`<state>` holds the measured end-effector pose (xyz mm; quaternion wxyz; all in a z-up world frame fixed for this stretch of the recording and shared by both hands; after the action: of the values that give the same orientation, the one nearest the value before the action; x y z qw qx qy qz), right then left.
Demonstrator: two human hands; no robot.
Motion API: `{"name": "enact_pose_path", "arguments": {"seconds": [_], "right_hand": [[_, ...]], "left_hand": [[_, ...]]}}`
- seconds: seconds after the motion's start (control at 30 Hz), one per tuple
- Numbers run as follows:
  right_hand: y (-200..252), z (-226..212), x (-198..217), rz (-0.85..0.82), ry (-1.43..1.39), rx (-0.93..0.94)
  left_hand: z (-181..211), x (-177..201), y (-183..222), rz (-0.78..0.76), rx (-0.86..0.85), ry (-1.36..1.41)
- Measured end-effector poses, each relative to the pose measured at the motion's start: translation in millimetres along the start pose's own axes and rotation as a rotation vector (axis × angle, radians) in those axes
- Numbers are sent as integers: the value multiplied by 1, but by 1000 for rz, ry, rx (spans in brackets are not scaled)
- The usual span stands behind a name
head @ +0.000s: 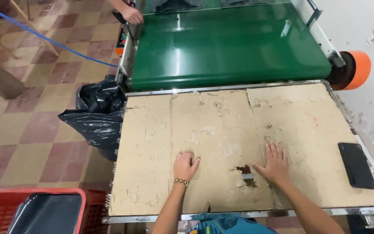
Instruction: Folding large black plastic bags into smaller rectangles and placing them into a storage crate for packaging.
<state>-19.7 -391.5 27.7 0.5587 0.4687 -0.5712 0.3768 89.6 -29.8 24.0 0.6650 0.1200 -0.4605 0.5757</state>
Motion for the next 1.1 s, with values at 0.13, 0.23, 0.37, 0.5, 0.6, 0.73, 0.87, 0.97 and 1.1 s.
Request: {"name": "enact_pose_path", "arguments": {"seconds": [0.13, 0.23, 0.37, 0.5, 0.6, 0.73, 0.87, 0.97, 1.1], "right_hand": [[-10, -21, 15, -170, 75, 22], [8, -112, 27, -340, 108, 393], [77, -241, 88, -458, 89, 888], [92, -292, 115, -1063, -111, 871], [90, -290, 100, -1314, -255, 694], [49, -279, 66, -1075, -423, 454], [111, -269, 113, -1557, -292, 847], [96, -289, 216, -1474, -634, 1161], [-15, -268, 196, -774, -1057, 671]], "left_hand": [[-2, -17, 4, -191, 27, -32], [35, -10, 8, -548, -40, -106], [111, -13, 50, -992, -278, -291], [233, 63, 48, -1200, -617, -61], [284, 137, -3, -565, -815, -111], [267, 223, -57, 541, -823, -269], [185, 96, -87, 87, -562, -601], [172, 26, -33, -653, -302, -232], [300, 120, 16, -246, -1031, -113]]}}
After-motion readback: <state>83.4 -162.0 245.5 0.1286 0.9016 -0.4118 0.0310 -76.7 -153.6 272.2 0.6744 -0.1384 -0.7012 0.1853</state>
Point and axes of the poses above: each hand's wrist, its own y-axis away from the middle knuckle, its own x-axis out of the back of the hand, z = x × y, the point moved 10 cm from there along -y, towards the middle knuckle, and after that the axes turned 1 degree about -x, right-handed, at the moved point
